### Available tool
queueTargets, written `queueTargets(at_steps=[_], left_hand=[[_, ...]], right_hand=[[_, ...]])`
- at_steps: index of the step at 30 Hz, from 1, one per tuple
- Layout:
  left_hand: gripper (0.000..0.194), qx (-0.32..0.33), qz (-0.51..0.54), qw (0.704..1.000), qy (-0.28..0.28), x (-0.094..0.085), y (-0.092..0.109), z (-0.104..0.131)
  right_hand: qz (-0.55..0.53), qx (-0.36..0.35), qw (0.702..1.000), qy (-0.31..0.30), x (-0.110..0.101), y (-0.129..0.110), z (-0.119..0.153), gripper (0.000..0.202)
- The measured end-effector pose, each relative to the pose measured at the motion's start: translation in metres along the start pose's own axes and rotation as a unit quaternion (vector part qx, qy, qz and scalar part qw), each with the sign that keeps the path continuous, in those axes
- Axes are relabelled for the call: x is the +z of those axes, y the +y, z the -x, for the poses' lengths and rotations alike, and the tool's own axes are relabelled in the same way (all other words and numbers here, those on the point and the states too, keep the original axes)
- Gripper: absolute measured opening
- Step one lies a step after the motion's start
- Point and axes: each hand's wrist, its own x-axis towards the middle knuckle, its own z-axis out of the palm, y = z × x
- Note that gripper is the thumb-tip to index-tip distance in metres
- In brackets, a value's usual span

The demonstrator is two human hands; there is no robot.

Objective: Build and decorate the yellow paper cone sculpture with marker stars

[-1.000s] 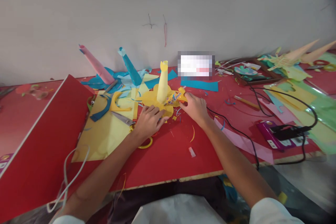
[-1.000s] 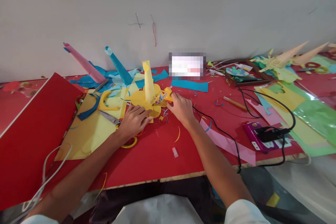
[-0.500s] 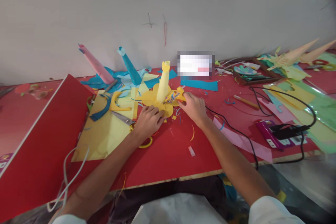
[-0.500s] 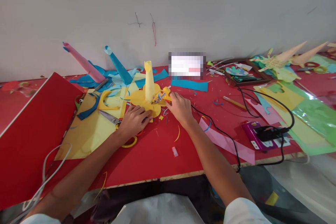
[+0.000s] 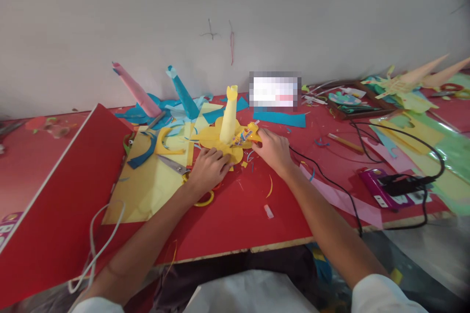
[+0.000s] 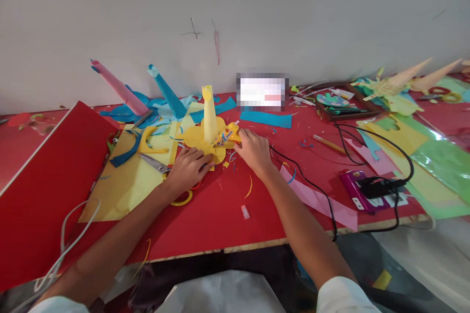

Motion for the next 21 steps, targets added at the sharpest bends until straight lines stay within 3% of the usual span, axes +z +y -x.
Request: queueTargets(at_steps=[21], left_hand=[[0.036,-0.002,-0.003,1.0,0.005,0.0003,-0.0003,0.0004]], right_hand=[[0.0,-0.041,0.999,-0.005,0.0045,0.0072,-0.0049,0.024]])
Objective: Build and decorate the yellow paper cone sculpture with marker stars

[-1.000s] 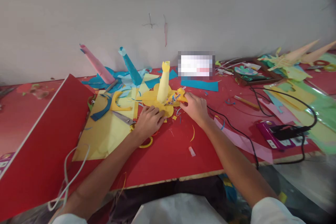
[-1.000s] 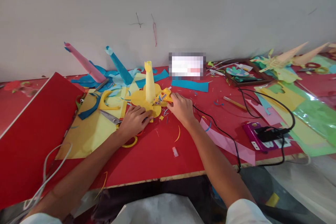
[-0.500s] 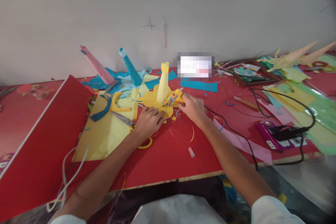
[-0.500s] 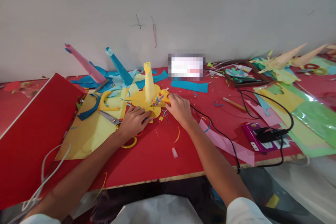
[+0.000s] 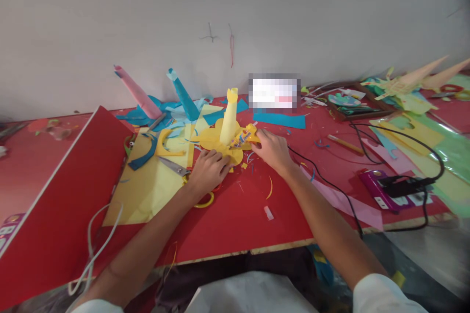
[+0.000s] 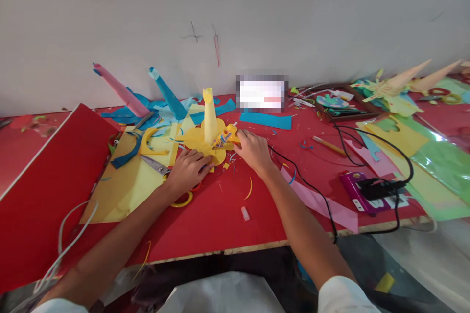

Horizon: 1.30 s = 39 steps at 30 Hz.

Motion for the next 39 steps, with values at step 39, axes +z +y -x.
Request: queueTargets(at_steps=[39], left_hand=[[0.035,0.01,0.006,1.0,-0.005,0.001,-0.001,-0.001]], right_hand=[[0.023,-0.025,0.999,-0.021,-0.008,-0.005,0.001,0.031]])
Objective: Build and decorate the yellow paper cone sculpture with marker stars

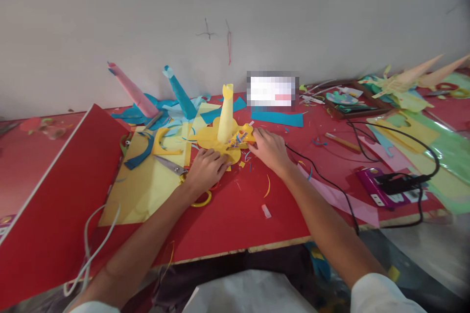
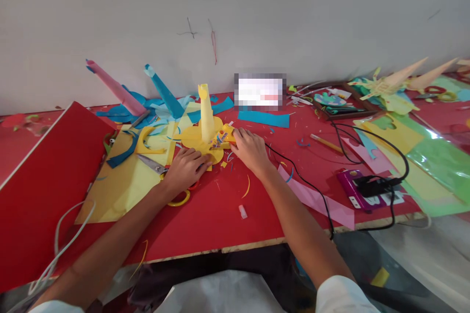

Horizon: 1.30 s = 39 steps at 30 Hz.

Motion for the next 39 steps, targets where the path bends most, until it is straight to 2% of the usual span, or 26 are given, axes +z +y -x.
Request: queueTargets(at_steps=[8,12,23,30,34,39], left_hand=[[0.035,-0.004,0.006,1.0,-0.005,-0.0009,-0.0001,-0.0001],[0.034,-0.004,0.01,1.0,-0.004,-0.0002,-0.0004,-0.0002],[0.036,-0.006,0.008,1.0,-0.004,-0.0025,0.0013,-0.0017],[0.035,-0.004,0.006,1.0,-0.004,-0.0002,0.0005,0.0],[0.035,0.0,0.0,1.0,-0.006,-0.0017,0.0011,-0.0004],[0.036,-0.002,0.0,1.0,-0.004,-0.0042,0.0024,-0.0016]], right_hand=[[0.002,0.015,1.0,0.004,0.0018,-0.0012,0.0009,0.027],[0.001,-0.005,1.0,0.009,0.002,-0.003,0.0006,0.033],[-0.005,-0.019,1.0,0.022,-0.0003,-0.0031,0.0005,0.034],[-0.005,-0.003,1.0,0.03,0.0012,0.0051,-0.0001,0.026],[-0.008,-0.018,0.999,0.034,0.001,0.0038,-0.001,0.028],[-0.014,-0.004,0.999,0.032,0.0016,0.0052,-0.0014,0.027]])
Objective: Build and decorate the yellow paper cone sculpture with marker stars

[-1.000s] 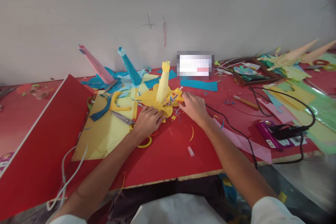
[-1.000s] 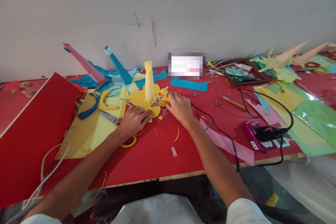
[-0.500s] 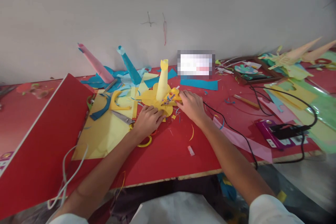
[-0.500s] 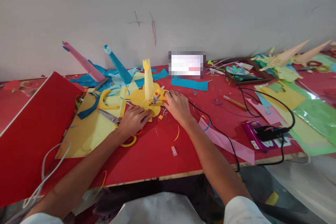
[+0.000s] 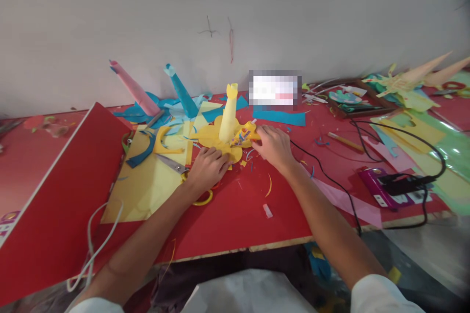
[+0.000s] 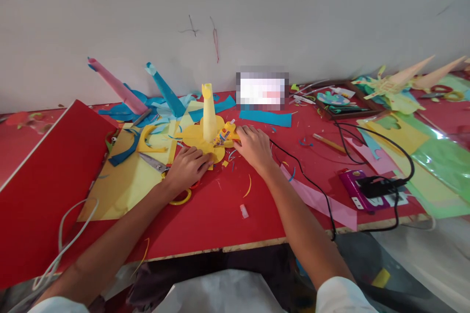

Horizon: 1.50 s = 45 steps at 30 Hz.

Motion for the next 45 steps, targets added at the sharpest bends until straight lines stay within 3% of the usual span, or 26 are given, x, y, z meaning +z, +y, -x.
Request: queueTargets(at_steps=[17,40,45], left_hand=[[0.033,0.013,-0.013,1.0,0.021,0.0043,-0.0021,0.0016],[0.033,0.016,-0.014,1.0,0.023,0.0066,-0.0032,0.0014],[0.033,0.014,-0.01,1.0,0.024,0.0061,-0.0032,0.0013]], right_hand=[[0.004,-0.025,0.999,0.044,0.006,-0.0018,-0.0009,0.023],[0.006,0.006,0.999,0.033,0.0013,-0.0029,-0.0002,0.027],[-0.009,-0.019,0.999,0.038,0.0047,-0.0054,0.0001,0.029]])
